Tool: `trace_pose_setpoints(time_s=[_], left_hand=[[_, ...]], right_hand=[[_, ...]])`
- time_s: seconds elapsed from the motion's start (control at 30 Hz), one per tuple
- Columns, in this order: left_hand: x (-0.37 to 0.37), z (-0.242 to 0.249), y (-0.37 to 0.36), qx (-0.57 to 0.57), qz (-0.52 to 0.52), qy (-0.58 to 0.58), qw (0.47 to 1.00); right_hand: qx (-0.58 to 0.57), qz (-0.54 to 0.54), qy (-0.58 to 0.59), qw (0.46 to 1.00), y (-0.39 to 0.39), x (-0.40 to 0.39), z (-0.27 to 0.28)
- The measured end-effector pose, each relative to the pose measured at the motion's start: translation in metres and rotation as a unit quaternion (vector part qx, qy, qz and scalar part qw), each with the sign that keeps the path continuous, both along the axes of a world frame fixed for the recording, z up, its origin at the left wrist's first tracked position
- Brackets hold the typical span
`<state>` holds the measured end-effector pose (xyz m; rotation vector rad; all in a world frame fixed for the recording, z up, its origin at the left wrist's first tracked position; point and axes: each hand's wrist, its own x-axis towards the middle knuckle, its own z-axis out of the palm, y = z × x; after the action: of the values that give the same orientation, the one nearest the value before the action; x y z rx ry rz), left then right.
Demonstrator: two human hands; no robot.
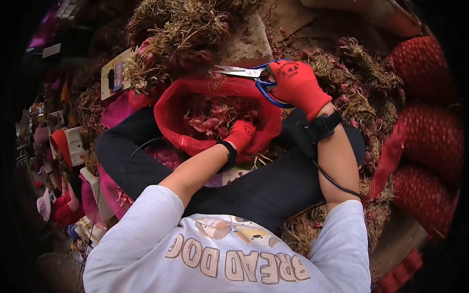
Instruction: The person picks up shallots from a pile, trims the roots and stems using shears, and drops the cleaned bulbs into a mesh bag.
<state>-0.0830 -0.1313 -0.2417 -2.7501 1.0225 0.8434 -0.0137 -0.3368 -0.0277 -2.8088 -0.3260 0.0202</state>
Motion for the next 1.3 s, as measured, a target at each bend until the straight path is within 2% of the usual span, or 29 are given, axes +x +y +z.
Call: trace_pose_setpoints(time_s=[0.03, 0.07, 0.13, 0.17, 0.27, 0.37, 0.4, 0.43, 0.47, 0.5, 0.6, 0.67, 0.73, 0.83, 0.93, 1.03, 1.13, 1.17, 1.27, 1.3], left_hand=[[-0.007, -0.058, 0.005, -0.060, 0.047, -0.046, 0.996], [-0.003, -0.054, 0.004, -0.038, 0.015, -0.039, 0.998], [0.004, -0.030, 0.004, 0.006, -0.052, -0.026, 0.998], [0.007, -0.019, 0.004, -0.005, -0.043, -0.012, 0.999], [0.016, 0.076, 0.006, -0.076, 0.019, 0.076, 0.994], [0.024, 0.105, 0.024, -0.279, 0.116, 0.124, 0.945], [0.032, 0.119, 0.034, -0.308, 0.196, 0.270, 0.891], [0.043, 0.134, 0.047, -0.329, 0.269, 0.405, 0.809], [0.051, 0.152, 0.060, -0.342, 0.336, 0.528, 0.701], [0.056, 0.179, 0.069, -0.364, 0.311, 0.517, 0.709], [0.064, 0.227, 0.098, -0.378, 0.433, 0.490, 0.655], [0.071, 0.204, 0.125, -0.483, 0.464, 0.542, 0.508], [0.072, 0.215, 0.138, -0.538, 0.488, 0.549, 0.413], [0.065, 0.218, 0.145, -0.560, 0.516, 0.546, 0.350], [0.061, 0.199, 0.154, -0.566, 0.456, 0.681, 0.086], [0.054, 0.198, 0.153, -0.586, 0.323, 0.742, 0.051], [0.053, 0.197, 0.158, -0.614, 0.384, 0.686, 0.067], [0.055, 0.197, 0.159, -0.623, 0.470, 0.624, 0.043], [0.082, 0.169, 0.166, -0.695, 0.441, 0.567, -0.031], [0.092, 0.172, 0.167, -0.692, 0.460, 0.552, -0.070]], right_hand=[[0.002, -0.005, 0.004, 1.000, 0.000, 0.000, 0.002], [0.000, -0.007, 0.001, 1.000, -0.001, -0.001, 0.002], [-0.005, -0.013, -0.003, 1.000, -0.003, -0.003, 0.002], [-0.010, -0.018, 0.005, 1.000, -0.004, -0.003, 0.004], [-0.008, -0.027, 0.016, 0.999, -0.005, -0.004, 0.009], [0.015, -0.018, -0.003, 1.000, -0.005, -0.007, 0.013], [0.007, -0.018, 0.005, 1.000, -0.004, -0.007, 0.013], [-0.001, -0.017, 0.011, 1.000, -0.002, -0.007, 0.014], [-0.009, -0.015, 0.019, 1.000, -0.001, -0.007, 0.015], [0.000, -0.013, 0.017, 1.000, 0.000, -0.008, 0.013], [0.051, -0.022, 0.027, 0.998, 0.008, -0.010, 0.010], [0.114, -0.048, 0.056, 0.991, 0.023, -0.013, 0.023], [0.201, -0.058, 0.093, 0.973, 0.038, -0.015, 0.032], [0.272, -0.047, 0.153, 0.949, 0.056, -0.016, 0.042], [0.332, 0.009, 0.115, 0.936, 0.073, -0.019, 0.033], [0.406, 0.031, 0.143, 0.902, 0.100, -0.021, 0.037], [0.485, 0.017, 0.156, 0.860, 0.133, -0.034, 0.035], [0.514, 0.006, 0.160, 0.843, 0.144, -0.039, 0.034], [0.646, -0.014, 0.159, 0.747, 0.176, -0.054, 0.039], [0.688, -0.016, 0.238, 0.685, 0.182, -0.061, 0.051]])
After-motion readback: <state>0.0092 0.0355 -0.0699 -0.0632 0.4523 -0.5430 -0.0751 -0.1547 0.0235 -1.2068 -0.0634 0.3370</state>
